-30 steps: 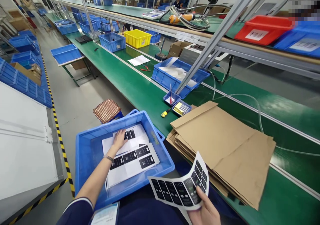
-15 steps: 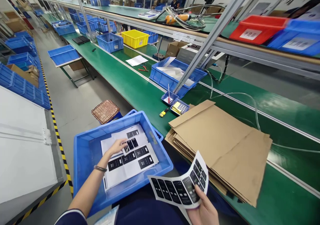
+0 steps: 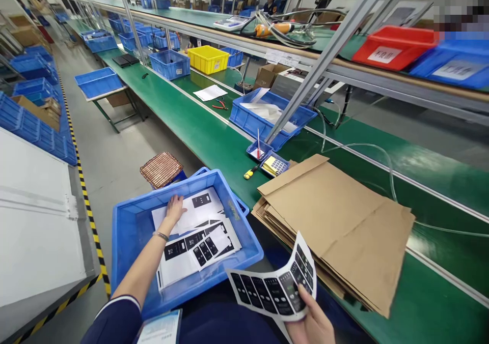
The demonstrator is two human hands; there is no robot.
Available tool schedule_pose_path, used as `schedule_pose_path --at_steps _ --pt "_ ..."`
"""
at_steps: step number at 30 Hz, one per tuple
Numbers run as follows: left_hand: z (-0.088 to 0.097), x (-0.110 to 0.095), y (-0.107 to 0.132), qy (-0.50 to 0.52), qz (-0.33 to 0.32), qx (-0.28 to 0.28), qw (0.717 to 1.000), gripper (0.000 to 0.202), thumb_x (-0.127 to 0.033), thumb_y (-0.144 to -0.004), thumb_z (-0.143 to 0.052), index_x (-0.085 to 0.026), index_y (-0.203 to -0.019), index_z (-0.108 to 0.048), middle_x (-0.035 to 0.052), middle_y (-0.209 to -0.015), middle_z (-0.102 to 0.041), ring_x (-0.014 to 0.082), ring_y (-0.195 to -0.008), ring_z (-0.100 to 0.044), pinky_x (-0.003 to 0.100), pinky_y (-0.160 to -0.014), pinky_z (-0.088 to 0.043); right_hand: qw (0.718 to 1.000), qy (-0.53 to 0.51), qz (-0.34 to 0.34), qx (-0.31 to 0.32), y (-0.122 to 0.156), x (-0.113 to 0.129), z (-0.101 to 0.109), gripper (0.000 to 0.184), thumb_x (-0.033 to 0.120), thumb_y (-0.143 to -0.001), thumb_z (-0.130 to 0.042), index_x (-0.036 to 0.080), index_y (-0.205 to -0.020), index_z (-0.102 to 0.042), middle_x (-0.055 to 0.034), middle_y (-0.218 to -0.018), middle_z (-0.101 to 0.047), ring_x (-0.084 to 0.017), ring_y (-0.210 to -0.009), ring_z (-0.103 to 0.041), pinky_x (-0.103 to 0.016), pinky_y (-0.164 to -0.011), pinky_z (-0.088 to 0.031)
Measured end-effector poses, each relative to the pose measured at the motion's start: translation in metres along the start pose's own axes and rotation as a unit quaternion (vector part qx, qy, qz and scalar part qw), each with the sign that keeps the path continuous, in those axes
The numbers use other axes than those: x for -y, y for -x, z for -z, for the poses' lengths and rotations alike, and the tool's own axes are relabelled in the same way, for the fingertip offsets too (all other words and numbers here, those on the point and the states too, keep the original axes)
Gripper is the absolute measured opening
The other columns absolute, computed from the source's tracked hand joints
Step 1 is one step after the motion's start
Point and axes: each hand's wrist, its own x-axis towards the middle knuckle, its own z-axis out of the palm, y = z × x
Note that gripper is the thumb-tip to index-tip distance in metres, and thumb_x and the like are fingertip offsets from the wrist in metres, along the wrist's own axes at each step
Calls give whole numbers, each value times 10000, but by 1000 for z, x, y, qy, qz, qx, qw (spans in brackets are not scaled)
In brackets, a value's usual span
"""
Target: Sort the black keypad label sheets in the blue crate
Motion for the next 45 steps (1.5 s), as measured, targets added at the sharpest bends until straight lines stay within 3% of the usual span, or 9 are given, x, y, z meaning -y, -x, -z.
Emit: schedule_pose_path --at_steps 3,10,14,17,22,26,32,39,45 --pt "12 -4 9 13 1 -18 1000 222 -268 -949 -515 -157 -1123 -596 111 -1178 -607 246 -1059 -583 421 -933 -444 1000 11 9 5 -2 0 6 571 320 -643 -799 217 -1191 -677 -41 -1059 -765 -310 -1007 -704 -521 -1005 -516" --pt "52 6 36 94 -71 5 993 329 -246 -999 -332 -236 -1249 -545 65 -1102 -689 202 -970 -642 309 -866 -456 1000 6 18 -2 -2 0 4 577 321 -638 -806 229 -1192 -671 -16 -1038 -770 -278 -996 -708 -480 -1015 -518" --pt "35 0 61 122 -144 97 977 225 -225 -898 -543 -244 -1094 -653 2 -1007 -716 162 -887 -654 243 -813 -479 1000 -22 -3 -10 1 2 -3 562 281 -617 -818 219 -1159 -683 -18 -1039 -769 -277 -1001 -703 -480 -1015 -518" --pt "10 -9 69 103 -147 130 975 210 -237 -806 -684 -235 -1016 -685 13 -969 -706 174 -884 -652 246 -802 -486 1000 -16 -2 -10 1 2 -2 523 283 -616 -820 214 -1120 -700 -25 -1035 -769 -291 -1020 -695 -495 -1012 -517" --pt "-4 -12 40 21 -15 36 999 395 -231 -881 -600 -148 -1260 -526 157 -1278 -545 285 -1190 -514 434 -998 -408 1000 16 24 -9 -5 -2 2 475 304 -587 -834 216 -1041 -724 -24 -1015 -772 -306 -1072 -672 -503 -1008 -518" --pt "3 -6 12 -22 38 21 999 434 -341 -866 -658 -132 -1224 -531 130 -1225 -559 293 -1157 -521 486 -977 -422 999 44 26 12 -5 -5 4 484 352 -608 -831 209 -1058 -724 -34 -1008 -773 -334 -1131 -642 -527 -1001 -516" --pt "17 -1 8 -29 30 20 999 300 -363 -942 -567 -158 -1159 -596 90 -1139 -626 213 -988 -614 418 -893 -500 999 27 30 13 -3 -3 8 467 341 -634 -822 213 -1072 -722 -39 -1053 -765 -336 -1131 -644 -543 -1006 -509" --pt "35 3 12 -8 46 22 999 316 -348 -984 -483 -155 -1215 -578 91 -1024 -674 210 -908 -654 410 -845 -516 999 28 29 2 -7 -7 7 428 316 -591 -839 205 -992 -738 -31 -960 -780 -337 -1077 -670 -542 -986 -521" --pt "49 12 24 78 -89 99 988 244 -281 -966 -463 -210 -1128 -631 46 -1092 -703 181 -974 -645 276 -860 -480 1000 22 10 6 -7 -8 3 439 314 -578 -847 208 -989 -736 -32 -978 -778 -334 -1086 -666 -533 -991 -520"
